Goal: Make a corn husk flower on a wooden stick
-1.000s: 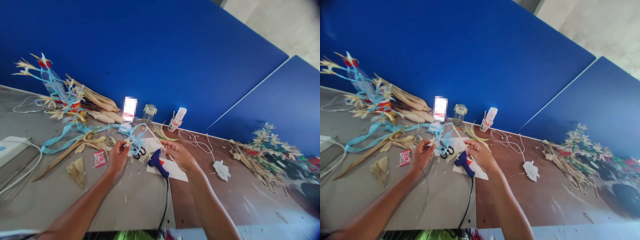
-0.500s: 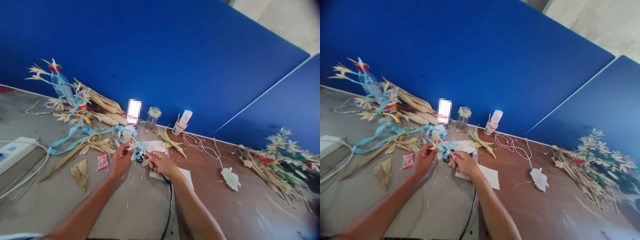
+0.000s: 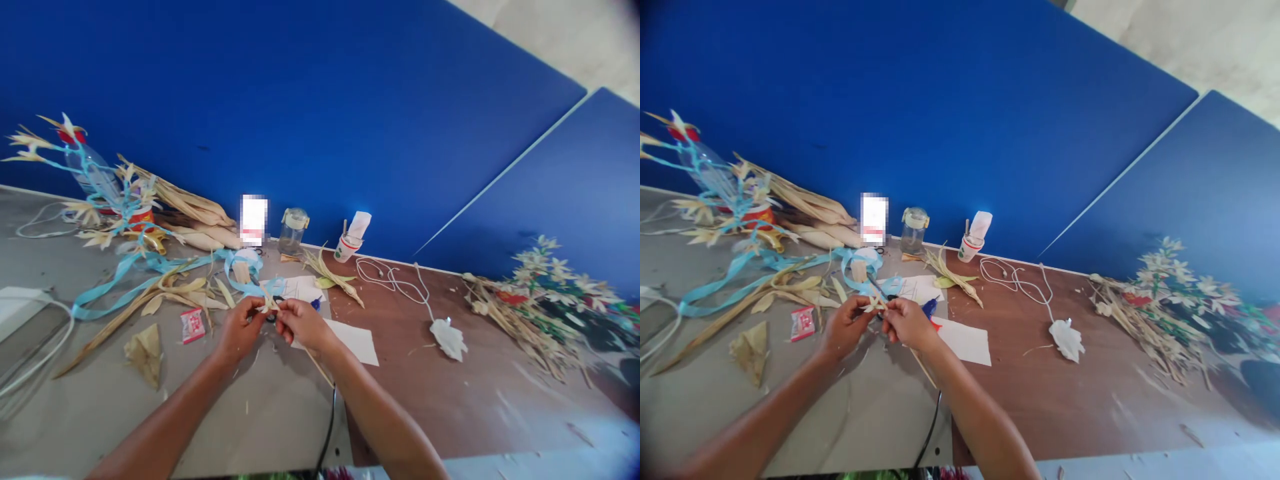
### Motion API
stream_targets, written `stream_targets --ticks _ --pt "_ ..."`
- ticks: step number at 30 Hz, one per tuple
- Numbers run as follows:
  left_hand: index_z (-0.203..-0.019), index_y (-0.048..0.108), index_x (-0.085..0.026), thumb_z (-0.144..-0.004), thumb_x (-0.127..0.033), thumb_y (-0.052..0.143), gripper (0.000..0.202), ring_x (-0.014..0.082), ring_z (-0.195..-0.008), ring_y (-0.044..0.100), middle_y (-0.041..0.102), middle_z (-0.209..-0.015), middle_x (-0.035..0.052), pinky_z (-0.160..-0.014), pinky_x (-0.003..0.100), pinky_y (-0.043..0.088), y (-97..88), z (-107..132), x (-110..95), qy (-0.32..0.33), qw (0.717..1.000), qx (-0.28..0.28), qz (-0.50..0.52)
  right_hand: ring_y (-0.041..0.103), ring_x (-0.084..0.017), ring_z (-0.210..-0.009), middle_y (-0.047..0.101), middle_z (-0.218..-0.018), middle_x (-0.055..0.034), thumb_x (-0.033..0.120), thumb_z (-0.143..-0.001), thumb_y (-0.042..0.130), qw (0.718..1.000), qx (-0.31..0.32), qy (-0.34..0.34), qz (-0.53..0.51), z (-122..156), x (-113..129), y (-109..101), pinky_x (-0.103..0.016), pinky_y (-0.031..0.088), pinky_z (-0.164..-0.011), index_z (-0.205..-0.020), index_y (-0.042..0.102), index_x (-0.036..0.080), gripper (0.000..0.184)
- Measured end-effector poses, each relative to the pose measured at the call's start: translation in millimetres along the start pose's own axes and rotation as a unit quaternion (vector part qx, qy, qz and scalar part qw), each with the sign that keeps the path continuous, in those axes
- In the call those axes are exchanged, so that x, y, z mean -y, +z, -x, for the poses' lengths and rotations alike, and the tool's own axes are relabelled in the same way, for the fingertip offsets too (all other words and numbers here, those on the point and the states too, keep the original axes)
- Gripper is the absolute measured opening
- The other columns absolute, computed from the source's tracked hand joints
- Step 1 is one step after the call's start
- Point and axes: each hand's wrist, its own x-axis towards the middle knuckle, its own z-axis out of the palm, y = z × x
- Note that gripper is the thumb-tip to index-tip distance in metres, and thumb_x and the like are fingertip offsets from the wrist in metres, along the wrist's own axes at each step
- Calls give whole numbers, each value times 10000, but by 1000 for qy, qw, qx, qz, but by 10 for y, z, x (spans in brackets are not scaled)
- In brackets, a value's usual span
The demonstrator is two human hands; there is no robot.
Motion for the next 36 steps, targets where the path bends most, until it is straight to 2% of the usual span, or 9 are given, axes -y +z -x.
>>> stream_targets --ticks 4,7,10,14,19,25,30,36 --pt "-787 614 -183 -773 -355 595 174 132 -621 541 623 -673 -17 -613 248 424 -65 -36 20 35 994 -81 -68 524 -79 -399 588 -629 55 219 -793 459 997 -43 -28 -48 -71 14 90 -188 382 -414 -1025 515 181 242" --pt "-796 632 -183 -801 -353 567 182 129 -600 536 617 -658 -20 -598 246 419 -100 -52 21 51 994 -60 -78 537 -68 -462 567 -675 44 166 -735 493 998 -30 -52 -32 -77 61 98 -183 410 -447 -931 563 169 209" --pt "-796 643 -188 -821 -333 544 177 134 -626 559 632 -689 -15 -613 248 434 -98 -43 34 77 993 -43 -85 419 -42 -393 523 -617 48 194 -763 483 998 -4 -59 -23 -104 115 88 -169 298 -381 -815 568 159 105" --pt "-799 643 -196 -817 -304 552 143 153 -732 611 668 -772 5 -691 269 474 -81 -36 88 113 987 -63 -95 351 -34 -375 500 -592 40 310 -853 447 998 5 -57 -33 -151 132 71 -181 231 -374 -726 540 155 221" --pt "-786 639 -199 -804 -267 567 101 171 -827 638 683 -816 24 -766 297 495 -69 -35 130 157 979 -75 -102 361 -54 -393 485 -552 40 357 -896 446 998 5 -57 19 -178 81 10 -191 259 -397 -690 528 168 292" --pt "-783 636 -193 -813 -240 545 107 165 -798 636 680 -800 31 -746 296 498 -62 -24 121 169 979 -59 -98 389 -60 -401 478 -522 37 406 -940 413 997 44 -13 62 -171 71 -14 -194 288 -423 -648 520 162 396" --pt "-763 620 -187 -798 -243 559 90 155 -724 617 670 -772 30 -696 288 495 -63 -19 78 159 982 -44 -95 381 -45 -397 462 -480 44 374 -960 391 996 43 15 79 -161 111 9 -172 286 -425 -629 540 143 430" --pt "-753 608 -201 -800 -226 536 90 175 -776 623 673 -780 40 -746 311 496 -67 -5 5 188 977 -32 -94 311 -42 -339 430 -398 50 407 -936 410 994 58 83 32 -157 138 -13 -175 202 -368 -561 529 146 472"
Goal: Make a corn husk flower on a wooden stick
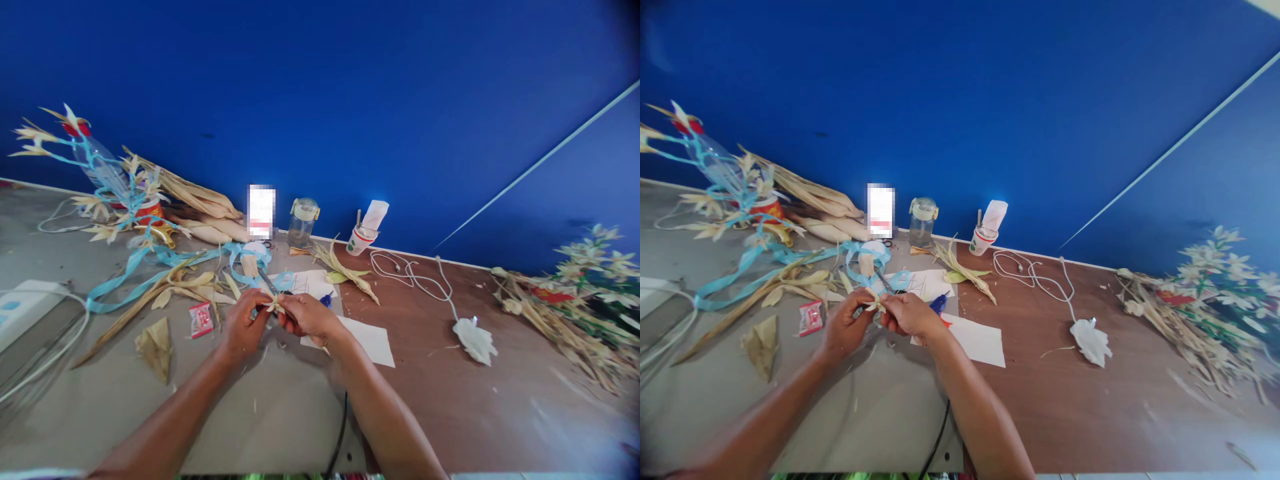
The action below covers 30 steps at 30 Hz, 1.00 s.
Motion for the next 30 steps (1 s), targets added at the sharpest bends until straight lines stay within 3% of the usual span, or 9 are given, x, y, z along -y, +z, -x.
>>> stream_targets --ticks 6,12,18,24,30 --pt "-751 619 -221 -802 -234 524 108 198 -853 642 696 -775 40 -870 366 483 -9 -13 -1 23 999 13 -37 307 -44 -307 435 -368 45 455 -914 418 997 51 45 -39 -42 -40 -69 -169 186 -334 -542 524 149 494" --pt "-777 631 -224 -804 -154 522 132 179 -813 657 698 -747 15 -952 389 456 -18 -22 4 68 997 21 -31 243 -36 -272 423 -344 50 453 -902 435 988 100 61 -101 -50 -62 -112 -166 153 -325 -530 501 150 485" --pt "-796 642 -224 -820 -178 506 146 181 -826 663 707 -767 22 -964 395 448 -21 -16 24 63 997 25 -36 207 -41 -286 412 -349 49 433 -914 406 981 126 54 -135 -31 -58 -171 -163 152 -324 -551 490 156 464" --pt "-763 643 -220 -823 -263 515 148 207 -838 664 712 -774 45 -947 421 459 -20 -11 12 14 999 27 -32 173 -37 -292 394 -339 52 433 -912 411 977 140 49 -156 -23 -49 -178 -160 146 -318 -535 500 153 478" --pt "-771 633 -217 -817 -254 531 118 204 -904 658 702 -805 39 -924 385 474 -33 -3 33 -2 1000 11 -8 149 -28 -299 402 -360 55 455 -900 427 971 145 46 -184 -7 -36 -235 -167 147 -328 -532 490 155 479"
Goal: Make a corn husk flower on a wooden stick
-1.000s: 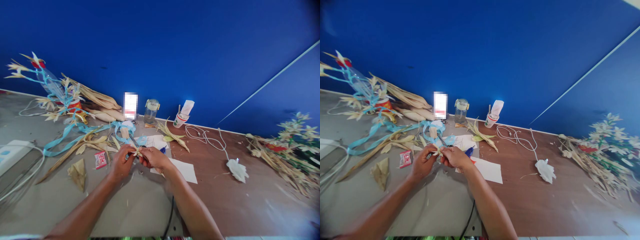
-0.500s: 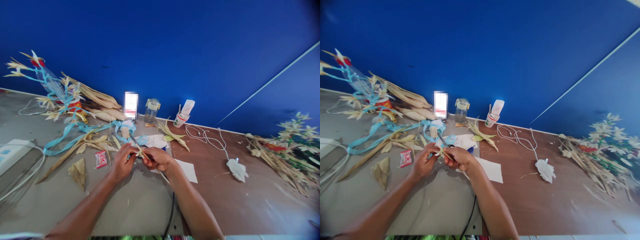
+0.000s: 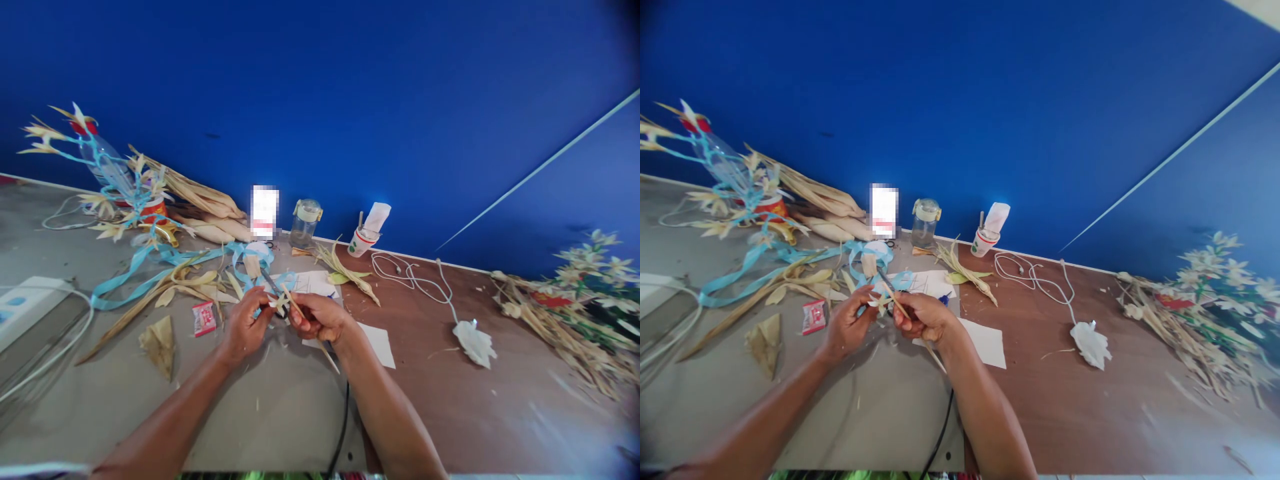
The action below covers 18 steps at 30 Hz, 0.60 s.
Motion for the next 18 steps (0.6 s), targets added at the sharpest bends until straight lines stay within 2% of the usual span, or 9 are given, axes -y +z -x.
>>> stream_targets --ticks 2,4,8,14,18 --pt "-761 625 -211 -811 -246 533 111 208 -946 648 701 -827 46 -899 370 483 -3 2 18 -14 1000 -13 6 139 -25 -309 406 -374 55 468 -898 427 1000 -21 -22 -8 29 34 -35 -170 144 -335 -540 484 156 479" --pt "-740 619 -207 -808 -240 529 117 208 -952 643 697 -824 47 -889 364 486 -1 4 26 -22 1000 -17 11 174 -27 -317 420 -389 45 512 -887 434 996 -70 -53 5 59 73 -58 -171 139 -344 -554 503 148 499" --pt "-704 614 -208 -811 -246 513 152 200 -882 649 673 -731 26 -903 379 479 16 7 3 -31 999 -3 10 282 -38 -355 460 -448 22 634 -842 442 979 -154 -109 81 105 115 -26 -177 148 -362 -604 571 127 575" --pt "-688 612 -223 -789 -283 518 151 212 -914 646 685 -742 24 -946 397 453 26 -11 -49 -44 999 -8 -1 338 -64 -419 470 -503 18 664 -828 440 937 -189 -154 250 105 60 89 -211 234 -409 -624 581 151 569" --pt "-686 622 -227 -784 -296 519 157 202 -816 649 683 -708 15 -945 402 450 17 -31 -71 -31 999 1 -15 388 -85 -479 460 -505 24 623 -850 438 898 -193 -165 361 96 39 146 -221 277 -474 -614 568 159 536"
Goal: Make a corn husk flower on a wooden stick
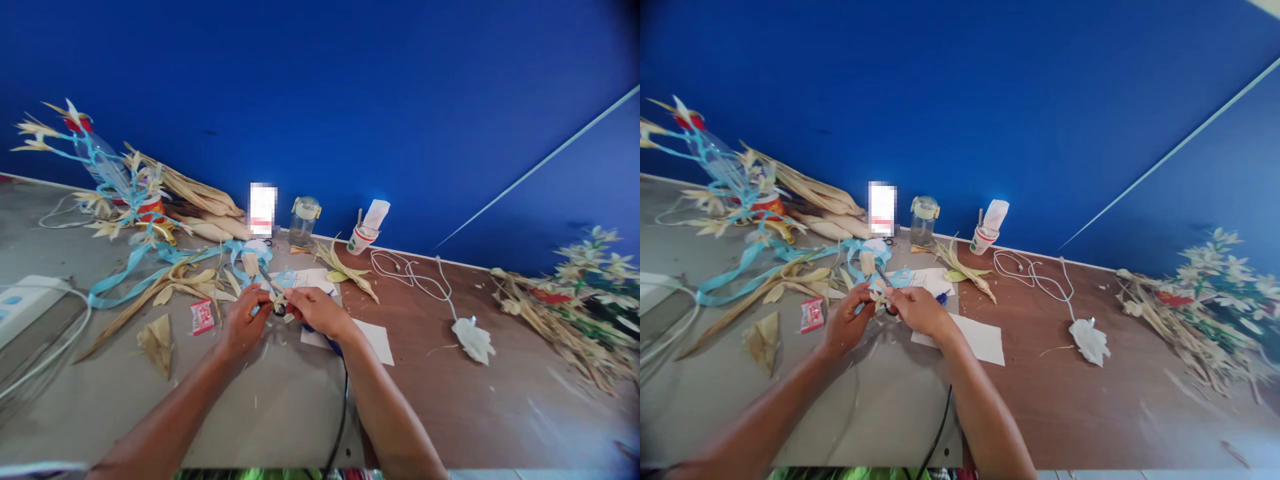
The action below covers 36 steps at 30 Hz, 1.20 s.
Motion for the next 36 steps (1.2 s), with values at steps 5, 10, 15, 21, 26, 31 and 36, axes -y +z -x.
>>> stream_targets --ticks 5,10,15,21,26,31,36 --pt "-700 622 -228 -800 -272 507 159 192 -768 637 686 -730 21 -936 397 452 -12 -6 -2 29 999 12 -17 429 -104 -505 471 -496 15 547 -890 424 998 -2 -24 64 1 30 24 -238 298 -528 -566 560 169 516" --pt "-698 619 -228 -800 -255 511 152 194 -771 635 682 -718 20 -933 400 455 -21 -6 6 48 998 16 -24 427 -100 -475 472 -465 17 484 -914 420 997 1 -27 68 -10 6 30 -242 299 -531 -549 567 172 502" --pt "-729 631 -228 -826 -254 497 167 194 -797 638 682 -737 28 -930 395 457 -23 0 -7 64 998 20 -22 376 -77 -416 441 -413 29 498 -907 425 998 48 32 -2 -14 -21 11 -230 273 -477 -516 559 162 532" --pt "-770 623 -223 -839 -203 493 149 174 -783 643 694 -749 19 -987 412 433 -26 8 24 112 993 28 -33 257 -44 -333 380 -364 50 532 -875 438 978 119 113 -130 -20 -73 -45 -210 151 -380 -494 525 154 544" --pt "-776 600 -215 -828 -172 505 117 165 -757 646 685 -738 4 -963 403 463 -16 0 87 144 988 -13 -46 259 -49 -331 373 -354 46 611 -812 490 961 123 92 -228 27 -58 -196 -200 129 -359 -494 511 151 560" --pt "-777 595 -213 -830 -138 499 133 159 -749 646 672 -717 -6 -936 380 482 -9 -7 64 169 983 -52 -46 286 -48 -375 415 -449 37 670 -823 432 971 53 79 -219 90 26 -214 -198 168 -385 -592 556 140 591" --pt "-772 608 -220 -835 -150 490 151 165 -756 647 674 -719 -8 -912 381 486 -19 -7 13 160 985 -38 -52 409 -81 -490 473 -543 16 625 -866 420 999 32 14 17 104 79 -41 -219 294 -488 -631 559 159 540"
